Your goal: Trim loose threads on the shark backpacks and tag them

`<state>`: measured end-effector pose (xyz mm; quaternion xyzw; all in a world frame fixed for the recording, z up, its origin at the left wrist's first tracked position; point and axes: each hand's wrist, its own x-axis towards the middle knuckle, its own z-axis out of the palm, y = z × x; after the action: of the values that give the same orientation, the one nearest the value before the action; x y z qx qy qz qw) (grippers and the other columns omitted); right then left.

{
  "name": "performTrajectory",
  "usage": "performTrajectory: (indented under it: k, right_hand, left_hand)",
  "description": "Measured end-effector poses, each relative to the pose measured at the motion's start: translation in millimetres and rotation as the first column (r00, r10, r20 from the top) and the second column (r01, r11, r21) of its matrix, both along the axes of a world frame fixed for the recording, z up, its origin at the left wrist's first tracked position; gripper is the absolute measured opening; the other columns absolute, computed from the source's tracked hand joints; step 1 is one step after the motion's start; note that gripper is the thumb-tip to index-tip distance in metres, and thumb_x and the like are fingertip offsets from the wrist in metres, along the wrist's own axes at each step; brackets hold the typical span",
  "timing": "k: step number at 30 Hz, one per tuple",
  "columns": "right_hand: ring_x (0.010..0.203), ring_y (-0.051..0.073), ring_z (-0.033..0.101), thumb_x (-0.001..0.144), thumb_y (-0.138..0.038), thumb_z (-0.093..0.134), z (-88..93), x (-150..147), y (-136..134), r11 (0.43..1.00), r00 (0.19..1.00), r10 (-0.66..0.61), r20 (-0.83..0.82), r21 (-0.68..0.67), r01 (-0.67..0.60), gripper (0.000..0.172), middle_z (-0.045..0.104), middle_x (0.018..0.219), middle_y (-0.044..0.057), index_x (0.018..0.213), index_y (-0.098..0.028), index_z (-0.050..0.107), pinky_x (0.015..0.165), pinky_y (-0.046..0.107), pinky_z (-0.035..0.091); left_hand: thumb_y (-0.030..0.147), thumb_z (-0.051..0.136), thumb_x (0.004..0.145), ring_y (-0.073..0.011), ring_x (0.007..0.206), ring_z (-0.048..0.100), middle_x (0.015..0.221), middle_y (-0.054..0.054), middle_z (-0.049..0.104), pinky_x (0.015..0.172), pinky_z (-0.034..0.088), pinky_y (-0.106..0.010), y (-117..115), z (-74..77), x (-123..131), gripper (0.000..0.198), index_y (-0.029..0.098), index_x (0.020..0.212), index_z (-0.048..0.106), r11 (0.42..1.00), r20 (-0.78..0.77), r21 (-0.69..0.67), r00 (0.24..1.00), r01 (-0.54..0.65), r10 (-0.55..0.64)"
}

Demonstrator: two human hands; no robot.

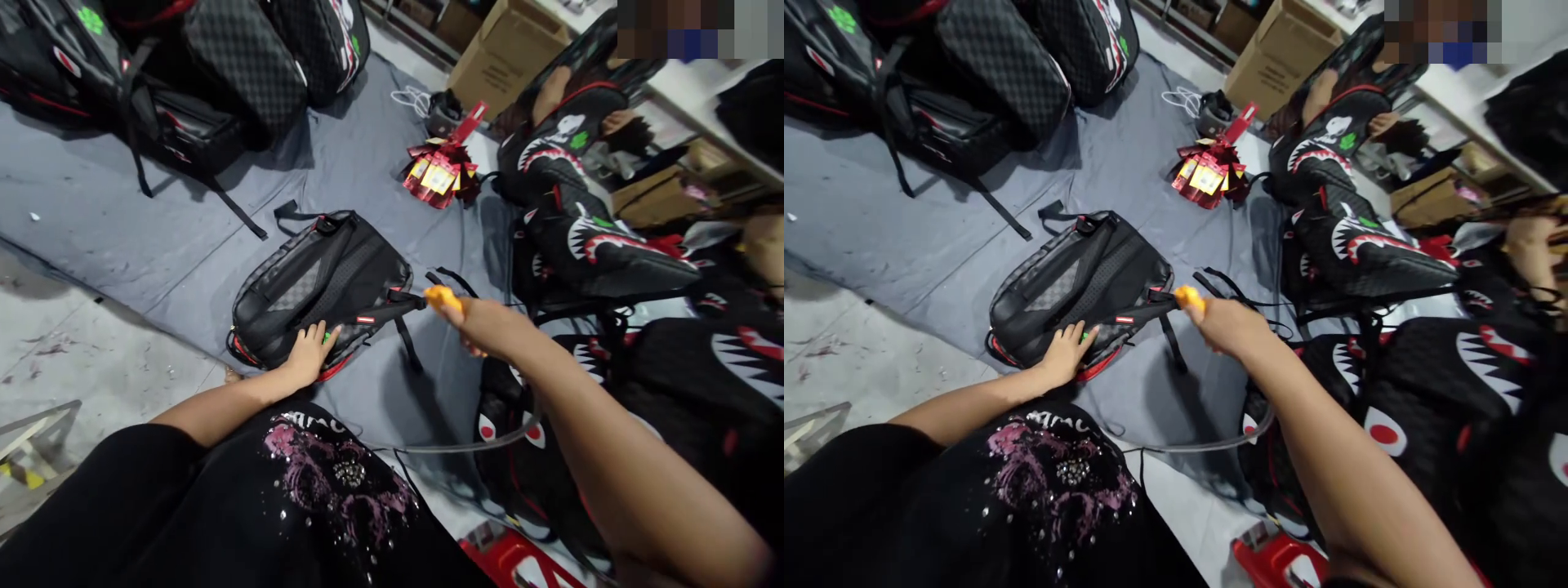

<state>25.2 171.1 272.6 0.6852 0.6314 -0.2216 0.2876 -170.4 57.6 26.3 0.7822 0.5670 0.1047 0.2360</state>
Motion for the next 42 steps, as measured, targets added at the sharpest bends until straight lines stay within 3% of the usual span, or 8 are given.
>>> performTrajectory:
  k: [5, 10, 16, 21, 26, 29, 32, 42]
  right_hand:
    - [0.043, 0.016, 0.058, 0.097, -0.046, 0.033, 7.9, 35, -34, 0.982, 0.969, -0.169, -0.179, -0.117, 0.150, 0.039, 0.062, 0.055, 0.003, 0.099, -0.015, 0.056, 0.045, 0.024, 0.042]
    - [0.048, 0.016, 0.060, 0.096, -0.053, 0.032, -3.5, 55, -60, 0.937, 0.908, -0.243, -0.341, -0.325, 0.129, 0.043, 0.065, 0.059, 0.003, 0.093, -0.017, 0.056, 0.048, 0.024, 0.043]
    - [0.051, 0.015, 0.061, 0.096, -0.048, 0.034, -5.5, 56, -56, 0.989, 0.974, -0.096, -0.204, 0.088, 0.115, 0.039, 0.067, 0.063, 0.004, 0.090, -0.017, 0.058, 0.052, 0.023, 0.041]
    - [0.059, 0.017, 0.064, 0.096, -0.051, 0.033, -6.4, 41, -69, 0.979, 0.996, -0.083, -0.027, 0.183, 0.087, 0.043, 0.068, 0.065, 0.003, 0.098, -0.019, 0.062, 0.053, 0.025, 0.035]
    - [0.063, 0.019, 0.064, 0.097, -0.053, 0.032, -36.7, 30, -119, 0.984, 0.984, -0.168, 0.058, 0.064, 0.164, 0.047, 0.070, 0.073, 0.006, 0.108, -0.019, 0.062, 0.057, 0.027, 0.035]
    - [0.055, 0.015, 0.062, 0.099, -0.049, 0.032, -69.6, 17, -161, 0.949, 0.947, -0.314, -0.075, -0.049, 0.311, 0.042, 0.069, 0.070, 0.004, 0.106, -0.018, 0.061, 0.055, 0.025, 0.035]
    - [0.050, 0.012, 0.060, 0.101, -0.045, 0.031, -105.0, -4, -193, 0.924, 0.905, -0.383, -0.185, -0.071, 0.377, 0.040, 0.068, 0.067, 0.001, 0.101, -0.018, 0.060, 0.054, 0.023, 0.035]
    - [0.056, 0.013, 0.064, 0.100, -0.043, 0.036, -171.7, -48, -215, 0.877, 0.831, -0.430, -0.352, 0.055, 0.477, 0.035, 0.068, 0.070, 0.002, 0.106, -0.017, 0.060, 0.056, 0.022, 0.039]
  left_hand:
    - [0.023, 0.055, 0.088, -0.0351, 0.128, 0.047, 0.144, -0.019, 0.048, 0.105, 0.036, -0.048, 8, -3.9, -12, 0.045, 0.018, 0.133, 0.056, 0.962, 0.506, -0.137, 0.818, -0.234, 0.272]
    - [0.046, 0.038, 0.096, -0.0192, 0.058, 0.065, 0.077, -0.010, 0.071, 0.055, 0.049, -0.029, 26, -1.4, -21, 0.039, 0.016, 0.098, 0.064, 0.646, 0.544, -0.730, 0.380, -0.225, 0.748]
    - [0.041, 0.045, 0.094, -0.0223, 0.085, 0.066, 0.102, -0.010, 0.069, 0.076, 0.053, -0.035, 23, 6.7, 15, 0.037, 0.023, 0.124, 0.060, 0.713, 0.559, -0.664, 0.483, -0.226, 0.674]
    - [0.040, 0.065, 0.082, -0.0338, 0.126, 0.046, 0.135, -0.010, 0.048, 0.102, 0.042, -0.046, 24, 29.6, 36, 0.059, 0.037, 0.139, 0.050, 0.937, 0.360, -0.300, 0.889, -0.178, 0.284]
    - [0.042, 0.059, 0.087, -0.0281, 0.130, 0.044, 0.136, -0.011, 0.050, 0.111, 0.035, -0.042, 40, 41.2, -14, 0.041, 0.023, 0.123, 0.064, 0.961, 0.524, -0.202, 0.808, -0.189, 0.269]
    - [0.031, 0.060, 0.088, -0.0208, 0.120, 0.052, 0.125, -0.009, 0.057, 0.106, 0.040, -0.035, 48, 33.5, -71, 0.027, 0.020, 0.112, 0.062, 0.754, 0.664, -0.436, 0.390, -0.490, 0.638]
    - [0.028, 0.052, 0.093, -0.0184, 0.098, 0.063, 0.104, -0.010, 0.064, 0.091, 0.050, -0.033, 54, 20.2, -109, 0.017, 0.016, 0.103, 0.059, 0.369, 0.389, -0.877, -0.004, -0.307, 0.921]
    - [0.030, 0.045, 0.096, -0.0246, 0.087, 0.068, 0.102, -0.021, 0.063, 0.074, 0.057, -0.034, 73, 5.2, -130, 0.045, 0.001, 0.130, 0.044, 0.135, 0.140, -0.983, 0.038, 0.121, 0.989]
